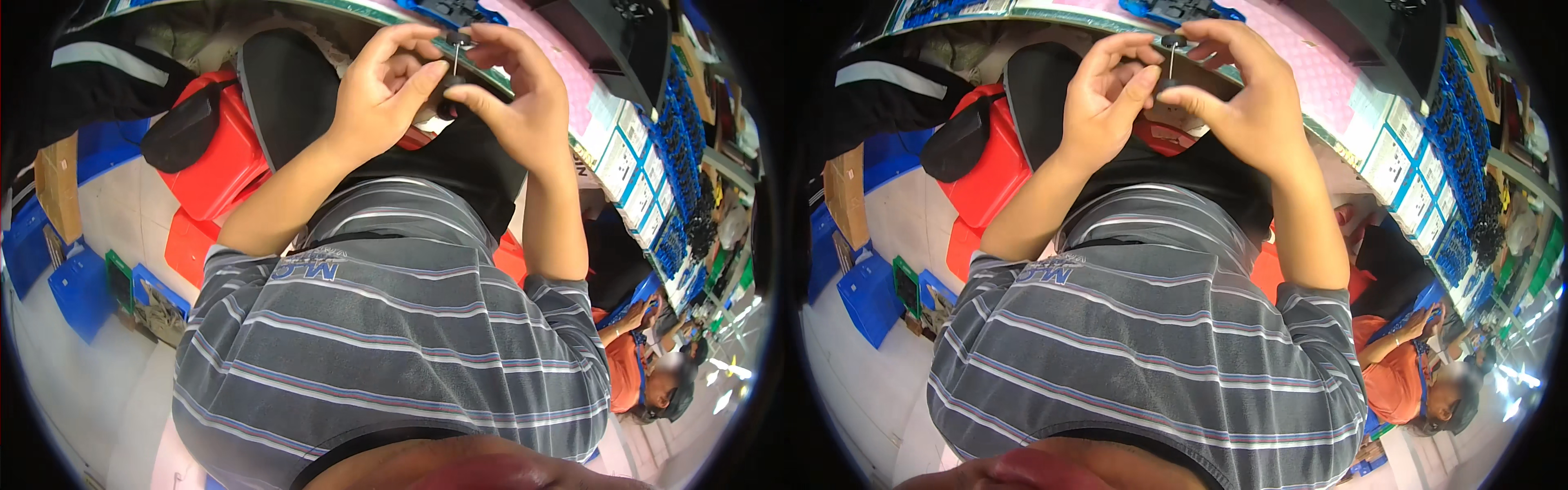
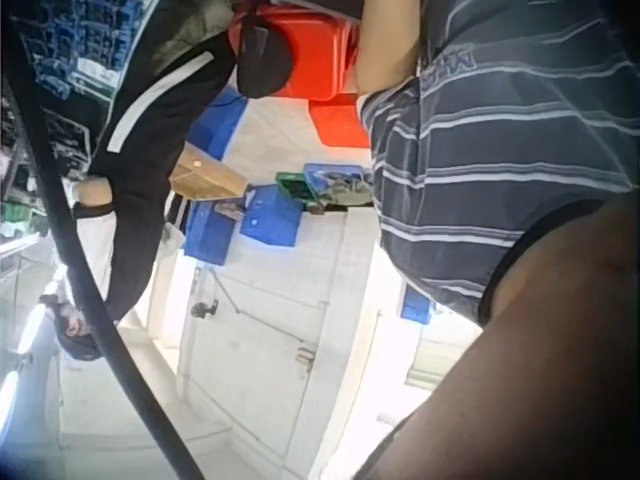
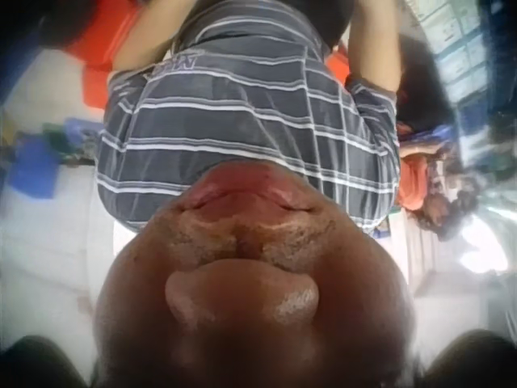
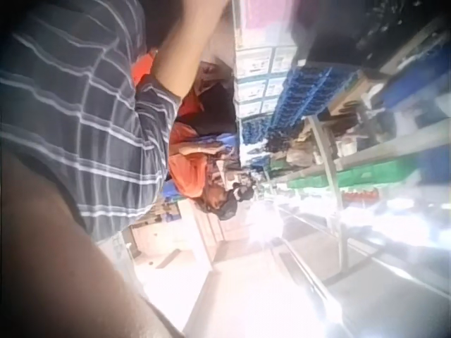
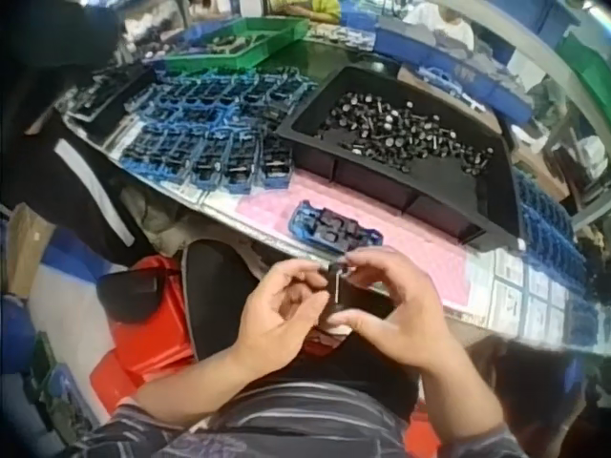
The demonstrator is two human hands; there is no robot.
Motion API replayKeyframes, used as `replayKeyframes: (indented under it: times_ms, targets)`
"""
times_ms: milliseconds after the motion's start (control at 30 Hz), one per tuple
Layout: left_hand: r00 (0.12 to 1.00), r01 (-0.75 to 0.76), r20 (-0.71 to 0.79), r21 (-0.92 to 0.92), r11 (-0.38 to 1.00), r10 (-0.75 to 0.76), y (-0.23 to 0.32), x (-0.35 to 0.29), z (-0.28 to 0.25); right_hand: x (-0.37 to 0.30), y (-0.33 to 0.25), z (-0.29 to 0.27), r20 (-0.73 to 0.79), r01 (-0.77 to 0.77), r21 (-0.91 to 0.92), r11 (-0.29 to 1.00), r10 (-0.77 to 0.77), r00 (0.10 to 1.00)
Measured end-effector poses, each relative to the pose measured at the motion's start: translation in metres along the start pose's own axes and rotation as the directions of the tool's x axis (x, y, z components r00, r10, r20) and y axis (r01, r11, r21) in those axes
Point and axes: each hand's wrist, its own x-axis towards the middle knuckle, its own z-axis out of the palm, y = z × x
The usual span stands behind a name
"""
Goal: The person assembles toy cars by picking up car chassis, installing wheel axles onto them by hand, and placing the assembled cars onto the table.
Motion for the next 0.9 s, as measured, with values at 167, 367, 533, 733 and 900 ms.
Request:
replayKeyframes:
  times_ms: [167, 367, 533, 733, 900]
  targets:
    - [0.970, -0.223, 0.126, 0.142, 0.964, 0.206, 0.006, 0.008, -0.006, -0.013, -0.021, 0.006, 0.030, 0.006, 0.183, 0.983, -0.012, 0.999]
    - [0.921, -0.381, 0.120, 0.068, 0.922, 0.372, 0.017, -0.001, 0.005, -0.017, -0.014, -0.007, 0.035, -0.019, 0.376, 0.927, 0.006, 0.999]
    - [0.906, -0.401, 0.141, -0.015, 0.916, 0.399, 0.018, -0.004, 0.011, -0.014, -0.021, -0.011, 0.061, 0.293, -0.020, 0.956, -0.291, 0.955]
    - [0.915, -0.378, 0.117, -0.082, 0.922, 0.385, 0.018, -0.007, 0.012, -0.016, -0.019, -0.007, 0.030, 0.364, -0.070, 0.929, -0.363, 0.931]
    - [0.923, -0.360, 0.118, -0.065, 0.931, 0.365, 0.015, -0.009, 0.012, -0.015, -0.019, -0.003, 0.026, 0.377, -0.025, 0.926, -0.377, 0.926]
